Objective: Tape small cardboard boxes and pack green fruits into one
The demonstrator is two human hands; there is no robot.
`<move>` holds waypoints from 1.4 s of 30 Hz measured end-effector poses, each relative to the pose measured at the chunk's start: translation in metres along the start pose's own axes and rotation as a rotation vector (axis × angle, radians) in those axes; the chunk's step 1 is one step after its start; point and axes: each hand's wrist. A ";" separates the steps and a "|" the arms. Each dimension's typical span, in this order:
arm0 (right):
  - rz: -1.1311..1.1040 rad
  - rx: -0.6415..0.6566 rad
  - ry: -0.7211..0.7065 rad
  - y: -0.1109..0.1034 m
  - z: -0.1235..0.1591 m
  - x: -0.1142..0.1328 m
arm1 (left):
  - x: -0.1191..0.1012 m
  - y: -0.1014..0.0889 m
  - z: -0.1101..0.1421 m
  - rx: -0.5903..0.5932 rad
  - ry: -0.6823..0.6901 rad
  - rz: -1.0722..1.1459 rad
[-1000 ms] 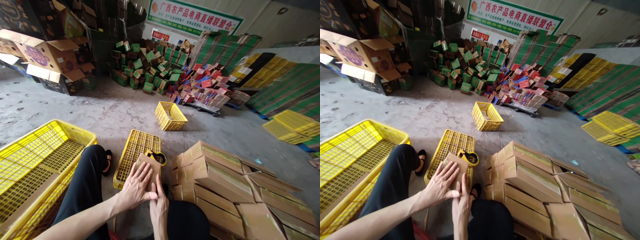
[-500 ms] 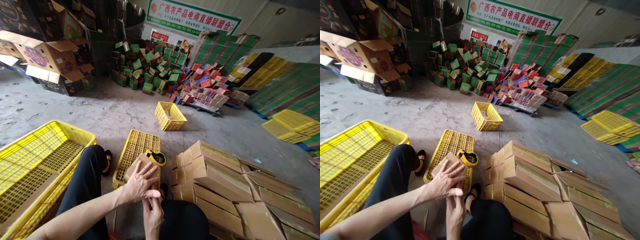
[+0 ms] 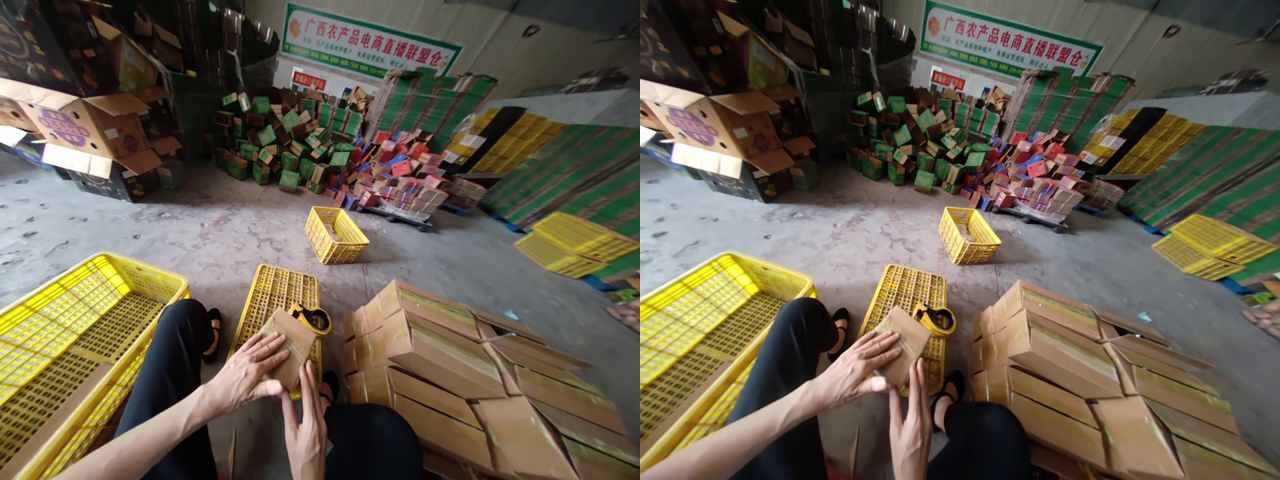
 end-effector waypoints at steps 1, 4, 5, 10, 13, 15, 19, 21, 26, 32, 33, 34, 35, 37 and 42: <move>-0.002 0.018 -0.025 -0.001 -0.004 0.001 | 0.003 0.002 0.001 -0.041 -0.024 -0.021; -0.016 0.079 -0.101 -0.005 -0.015 0.001 | 0.005 0.009 -0.001 -0.106 -0.030 -0.051; -0.026 0.100 -0.133 -0.007 -0.019 0.000 | 0.004 0.011 -0.002 -0.106 -0.010 -0.048; -0.047 0.174 -0.258 -0.014 -0.042 -0.018 | 0.000 0.015 -0.011 -0.076 0.060 -0.014; 0.002 0.146 -0.259 -0.011 -0.052 -0.027 | 0.005 0.011 -0.019 -0.050 0.091 -0.013; 0.043 0.089 -0.234 -0.004 -0.052 -0.026 | 0.011 0.007 -0.026 -0.032 0.106 -0.024; 0.123 0.002 -0.233 0.012 -0.037 -0.009 | 0.027 -0.004 -0.042 0.000 0.101 -0.033; 0.168 -0.004 -0.257 0.017 -0.034 -0.004 | 0.032 -0.009 -0.050 0.017 0.104 -0.030; 0.176 0.044 -0.363 0.018 -0.060 -0.024 | 0.033 -0.008 -0.061 0.023 0.083 -0.047; 0.120 0.101 -0.302 0.022 -0.081 -0.052 | 0.024 0.020 -0.025 -0.173 -0.136 -0.097; 0.111 0.111 -0.263 0.023 -0.080 -0.053 | 0.023 0.027 -0.017 -0.228 -0.184 -0.085; 0.097 0.116 -0.222 0.025 -0.079 -0.053 | 0.023 0.034 -0.009 -0.278 -0.219 -0.061; 0.080 0.114 -0.181 0.027 -0.077 -0.052 | 0.022 0.041 -0.004 -0.312 -0.242 -0.030; 0.049 0.088 -0.114 0.028 -0.071 -0.046 | 0.022 0.051 -0.001 -0.357 -0.271 0.025; 0.129 -0.034 -0.040 0.029 -0.049 -0.024 | 0.034 0.049 -0.037 -0.337 -0.257 0.052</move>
Point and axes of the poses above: each hand's wrist, its own z-axis away from the middle knuckle, its own y-axis out of the palm, x = y × z, and after that the axes turned 9 degrees about z, right-handed
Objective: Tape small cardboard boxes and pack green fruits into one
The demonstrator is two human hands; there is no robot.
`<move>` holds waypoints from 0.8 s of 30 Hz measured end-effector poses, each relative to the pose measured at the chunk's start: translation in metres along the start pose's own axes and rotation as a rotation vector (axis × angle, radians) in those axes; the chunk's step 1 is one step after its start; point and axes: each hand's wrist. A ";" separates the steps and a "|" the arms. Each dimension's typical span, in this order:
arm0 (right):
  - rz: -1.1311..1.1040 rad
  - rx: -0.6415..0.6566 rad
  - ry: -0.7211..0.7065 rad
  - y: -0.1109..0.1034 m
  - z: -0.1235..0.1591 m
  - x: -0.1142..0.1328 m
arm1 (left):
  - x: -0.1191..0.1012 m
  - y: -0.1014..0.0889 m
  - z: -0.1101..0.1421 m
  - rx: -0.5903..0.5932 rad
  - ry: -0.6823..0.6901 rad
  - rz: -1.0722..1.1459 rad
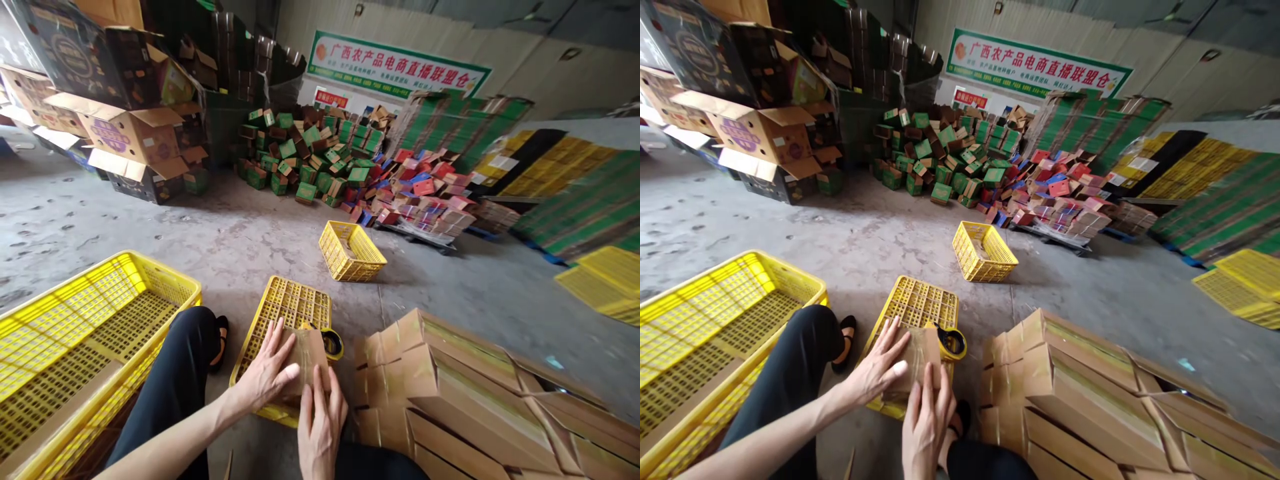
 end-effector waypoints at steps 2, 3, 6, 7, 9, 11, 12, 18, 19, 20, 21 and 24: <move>0.067 -0.032 -0.049 0.000 0.008 0.007 | -0.001 -0.001 -0.020 0.045 0.069 -0.014; 0.100 -0.046 -0.090 0.001 0.011 0.009 | -0.003 -0.002 -0.027 0.065 0.108 -0.020; 0.160 -0.078 -0.231 0.002 0.012 0.009 | -0.010 -0.005 -0.032 0.107 0.202 -0.038; 0.167 -0.075 -0.264 0.002 0.010 0.007 | -0.012 -0.006 -0.028 0.113 0.217 -0.043; 0.159 -0.040 -0.297 0.000 0.004 0.000 | -0.016 -0.009 -0.018 0.116 0.237 -0.050; 0.137 0.029 -0.312 -0.002 -0.006 -0.008 | -0.017 -0.013 -0.008 0.122 0.248 -0.053; 0.125 0.061 -0.321 -0.003 -0.012 -0.012 | -0.016 -0.015 -0.004 0.132 0.254 -0.054; 0.095 0.090 -0.376 0.012 -0.063 -0.023 | -0.013 -0.026 -0.007 0.205 0.276 -0.061; 0.089 0.098 -0.376 0.016 -0.070 -0.024 | -0.013 -0.026 -0.008 0.203 0.280 -0.066; 0.079 0.103 -0.376 0.021 -0.076 -0.024 | -0.012 -0.027 -0.009 0.197 0.283 -0.071; 0.068 0.103 -0.374 0.025 -0.079 -0.025 | -0.012 -0.028 -0.010 0.190 0.282 -0.076; 0.020 0.080 -0.371 0.036 -0.076 -0.026 | -0.013 -0.027 -0.016 0.171 0.250 -0.084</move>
Point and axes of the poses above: each hand's wrist, its own z-axis away from the middle knuckle, its own y-axis out of the palm, x = y × z, and after that the axes turned 9 degrees about z, right-handed
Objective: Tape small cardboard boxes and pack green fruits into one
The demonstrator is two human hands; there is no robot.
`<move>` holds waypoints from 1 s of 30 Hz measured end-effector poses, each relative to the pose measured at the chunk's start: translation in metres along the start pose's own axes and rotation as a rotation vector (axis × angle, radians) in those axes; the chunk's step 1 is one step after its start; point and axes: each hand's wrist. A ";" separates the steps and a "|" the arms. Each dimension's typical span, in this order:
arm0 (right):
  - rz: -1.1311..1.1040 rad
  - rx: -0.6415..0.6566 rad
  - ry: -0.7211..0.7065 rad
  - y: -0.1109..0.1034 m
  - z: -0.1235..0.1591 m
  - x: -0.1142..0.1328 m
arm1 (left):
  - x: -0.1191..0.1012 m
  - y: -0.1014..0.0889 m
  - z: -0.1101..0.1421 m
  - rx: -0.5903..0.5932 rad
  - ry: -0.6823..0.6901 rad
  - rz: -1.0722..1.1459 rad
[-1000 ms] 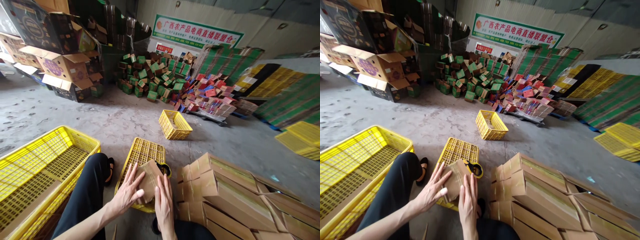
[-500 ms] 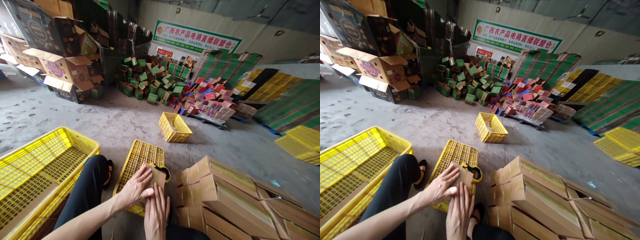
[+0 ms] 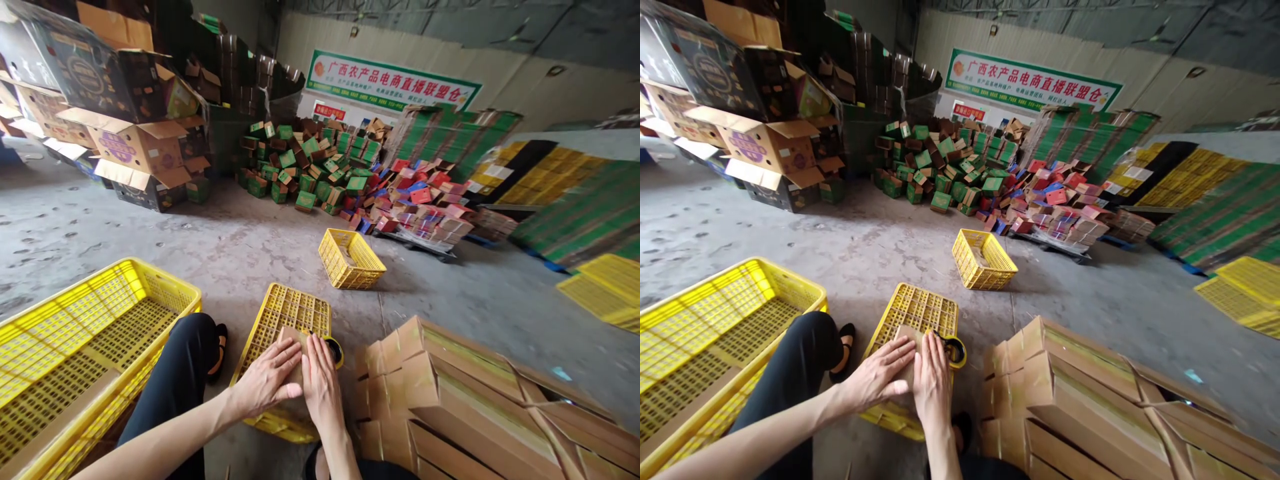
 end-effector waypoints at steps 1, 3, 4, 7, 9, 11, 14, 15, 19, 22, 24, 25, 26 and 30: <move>-0.019 -0.012 0.001 0.002 0.004 0.001 | 0.000 0.001 -0.004 -0.002 -0.018 0.000; -0.062 -0.031 0.025 0.004 0.013 0.004 | 0.000 0.003 -0.014 -0.003 -0.055 -0.002; -0.084 -0.039 0.045 0.003 0.017 0.005 | 0.000 0.004 -0.020 -0.001 -0.070 -0.004; -0.129 -0.062 0.098 -0.003 0.018 0.010 | 0.001 0.007 -0.035 0.002 -0.104 -0.011; -0.120 -0.057 0.114 -0.009 0.012 0.013 | 0.002 0.008 -0.038 0.005 -0.108 -0.014; -0.074 -0.014 0.138 -0.013 0.005 0.016 | 0.004 0.008 -0.034 0.010 -0.085 -0.017; -0.009 0.035 0.163 -0.013 0.000 0.018 | 0.003 0.006 -0.017 0.015 -0.025 -0.031; -0.005 0.025 0.159 -0.011 0.001 0.018 | 0.002 0.006 -0.010 0.015 -0.008 -0.037; -0.034 -0.058 0.147 -0.008 0.009 0.019 | -0.011 0.006 0.024 0.021 0.042 -0.036; -0.033 -0.105 0.141 -0.010 0.010 0.020 | -0.019 0.003 0.042 0.028 0.076 -0.013; -0.015 -0.128 0.112 -0.014 0.010 0.021 | -0.021 -0.001 0.047 0.037 0.095 0.000; -0.006 -0.133 0.088 -0.016 0.011 0.021 | -0.022 -0.003 0.047 0.044 0.098 0.003; 0.002 -0.129 0.059 -0.018 0.013 0.021 | -0.022 -0.005 0.046 0.050 0.095 0.006; 0.008 -0.076 -0.069 -0.030 0.032 0.025 | -0.025 -0.007 0.039 0.042 0.065 0.018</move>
Point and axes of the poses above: each hand's wrist, its own z-axis away from the middle knuckle, its own y-axis out of the palm, x = y × z, and after that the axes turned 9 degrees about z, right-handed
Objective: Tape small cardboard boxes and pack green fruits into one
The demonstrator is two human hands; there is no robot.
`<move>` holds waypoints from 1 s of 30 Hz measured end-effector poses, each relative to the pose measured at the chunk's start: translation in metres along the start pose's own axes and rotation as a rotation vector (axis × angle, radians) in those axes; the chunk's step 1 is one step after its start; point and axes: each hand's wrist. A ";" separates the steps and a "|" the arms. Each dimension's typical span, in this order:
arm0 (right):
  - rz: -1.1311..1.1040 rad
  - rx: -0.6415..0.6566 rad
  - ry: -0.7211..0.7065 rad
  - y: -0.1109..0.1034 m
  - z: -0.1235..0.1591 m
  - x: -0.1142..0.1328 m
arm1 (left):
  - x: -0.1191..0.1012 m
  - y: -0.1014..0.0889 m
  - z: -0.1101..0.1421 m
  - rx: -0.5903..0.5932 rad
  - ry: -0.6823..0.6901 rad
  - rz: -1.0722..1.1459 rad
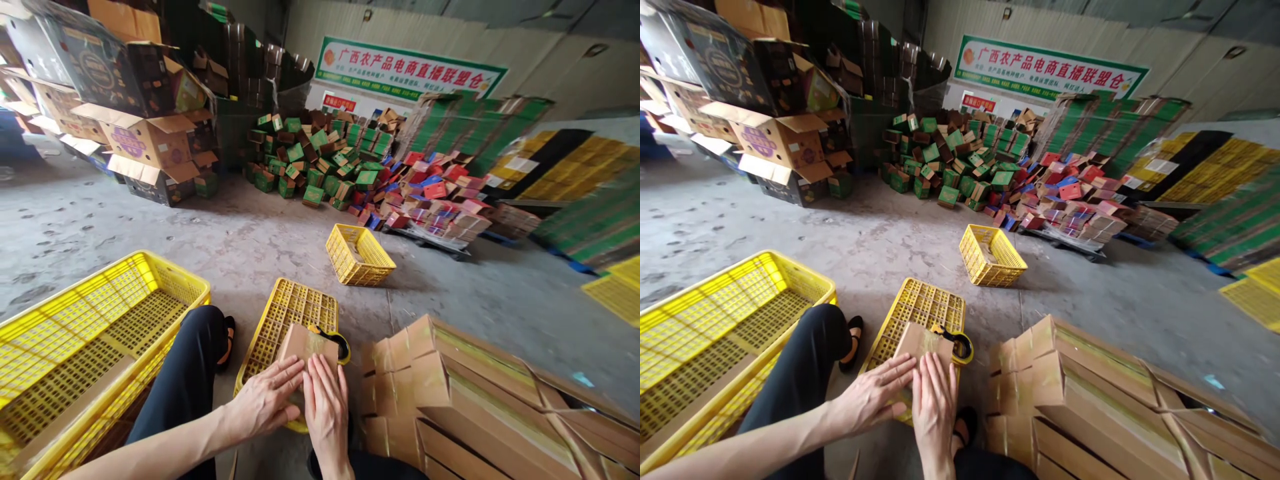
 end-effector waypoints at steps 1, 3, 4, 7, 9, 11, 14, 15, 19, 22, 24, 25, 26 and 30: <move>-0.003 0.014 -0.017 -0.004 0.007 0.002 | -0.001 0.000 0.000 -0.008 -0.008 0.001; -0.010 0.028 -0.028 -0.013 0.020 0.007 | -0.004 0.001 0.001 -0.014 -0.027 -0.004; -0.014 0.028 -0.026 -0.018 0.027 0.009 | -0.005 0.001 0.001 -0.014 -0.038 -0.011; -0.037 0.019 -0.020 -0.025 0.039 0.014 | -0.002 0.002 -0.005 -0.005 -0.063 -0.041; -0.046 0.014 -0.016 -0.024 0.041 0.016 | 0.004 0.004 -0.018 -0.006 -0.079 -0.066; -0.038 0.005 -0.001 -0.021 0.040 0.017 | 0.013 0.005 -0.039 -0.022 -0.098 -0.089; -0.012 -0.007 0.021 -0.017 0.036 0.019 | 0.023 0.007 -0.070 -0.039 -0.136 -0.107; -0.007 -0.009 0.026 -0.016 0.036 0.019 | 0.024 0.008 -0.076 -0.038 -0.147 -0.109; 0.008 -0.033 0.014 -0.015 0.039 0.021 | 0.023 0.011 -0.074 -0.041 -0.129 -0.111; -0.001 -0.023 0.003 -0.016 0.038 0.019 | 0.020 0.009 -0.051 -0.026 -0.091 -0.100; -0.004 0.013 0.006 -0.016 0.033 0.015 | 0.017 0.007 -0.033 -0.007 -0.077 -0.082; 0.000 0.029 0.003 -0.015 0.029 0.012 | 0.016 0.005 -0.025 0.002 -0.068 -0.070; 0.007 0.047 -0.006 -0.014 0.024 0.009 | 0.014 0.004 -0.019 0.011 -0.057 -0.057; 0.024 0.116 -0.035 -0.003 -0.004 -0.006 | 0.005 -0.001 0.000 0.033 -0.007 -0.012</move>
Point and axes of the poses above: each hand's wrist, its own z-axis away from the middle knuckle, its own y-axis out of the palm, x = y × z, and after that the axes turned 9 degrees about z, right-handed
